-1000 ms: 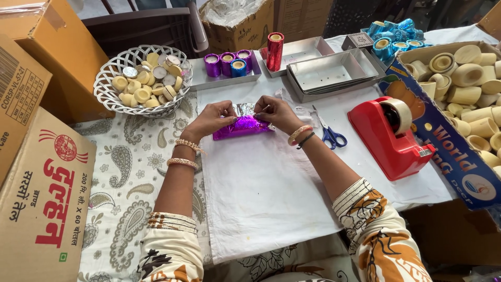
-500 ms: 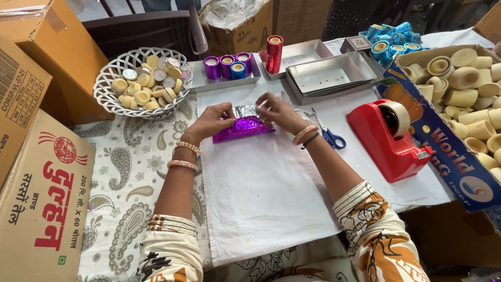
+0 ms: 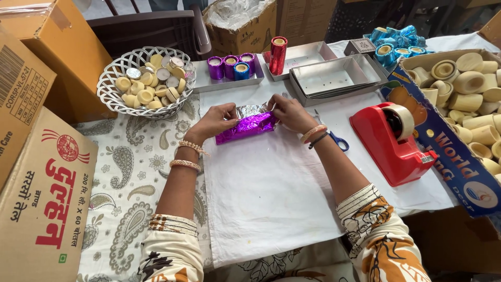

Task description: Wrapping small clay lamps with purple foil and securing them with tape.

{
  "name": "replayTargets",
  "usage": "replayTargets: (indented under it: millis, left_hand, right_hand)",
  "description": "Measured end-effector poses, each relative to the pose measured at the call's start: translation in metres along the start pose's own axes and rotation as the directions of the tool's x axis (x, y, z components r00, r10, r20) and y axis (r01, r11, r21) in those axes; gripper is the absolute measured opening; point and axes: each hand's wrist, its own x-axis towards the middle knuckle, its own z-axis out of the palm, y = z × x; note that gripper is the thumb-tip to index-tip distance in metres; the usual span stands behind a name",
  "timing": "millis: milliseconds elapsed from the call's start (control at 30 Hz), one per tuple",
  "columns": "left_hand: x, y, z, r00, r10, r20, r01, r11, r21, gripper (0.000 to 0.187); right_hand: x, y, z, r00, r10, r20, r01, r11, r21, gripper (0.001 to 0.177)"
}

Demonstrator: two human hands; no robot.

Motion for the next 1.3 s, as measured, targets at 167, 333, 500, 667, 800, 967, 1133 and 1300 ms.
replayTargets:
  millis: [167, 333, 500, 667, 800, 967, 1133, 1300]
  left_hand:
    - [0.000, -0.001, 0.000, 1.000, 0.002, 0.008, -0.002, 1.000, -0.011, 0.015]
    - [-0.001, 0.002, 0.001, 0.999, 0.038, 0.002, -0.038, 0.999, 0.008, 0.015]
    - [-0.001, 0.004, -0.001, 1.000, 0.018, -0.001, -0.018, 1.000, 0.025, 0.014]
    - [0.001, 0.001, 0.001, 1.000, 0.014, 0.004, -0.014, 1.000, 0.020, 0.015]
    - [-0.001, 0.003, 0.000, 1.000, -0.003, -0.001, 0.003, 0.999, 0.040, 0.016]
    - [-0.003, 0.003, 0.000, 1.000, -0.008, 0.002, 0.008, 1.000, 0.002, 0.015]
    - [-0.003, -0.007, -0.001, 1.000, 0.027, -0.014, -0.028, 1.000, -0.011, 0.014]
    - [-0.005, -0.015, -0.005, 0.999, -0.008, 0.033, 0.014, 0.983, -0.181, 0.011]
  right_hand:
    - [-0.002, 0.009, -0.001, 0.992, -0.092, 0.089, 0.104, 0.986, -0.134, 0.035]
    - [-0.005, 0.017, -0.005, 0.970, -0.230, 0.077, 0.239, 0.962, -0.129, 0.037]
    - [-0.009, 0.008, -0.013, 0.992, -0.109, 0.069, 0.114, 0.991, -0.076, 0.030]
    - [0.008, 0.021, 0.005, 0.942, -0.264, -0.206, 0.218, 0.950, -0.224, 0.014]
    - [0.002, -0.017, 0.031, 0.809, -0.567, -0.152, 0.488, 0.794, -0.362, 0.012]
    - [-0.007, -0.026, 0.051, 0.775, -0.624, 0.099, 0.580, 0.640, -0.505, 0.027]
    - [-0.005, -0.029, 0.053, 0.823, -0.565, 0.059, 0.542, 0.750, -0.378, 0.032]
    - [-0.002, -0.020, 0.053, 0.857, -0.515, 0.029, 0.505, 0.825, -0.254, 0.019]
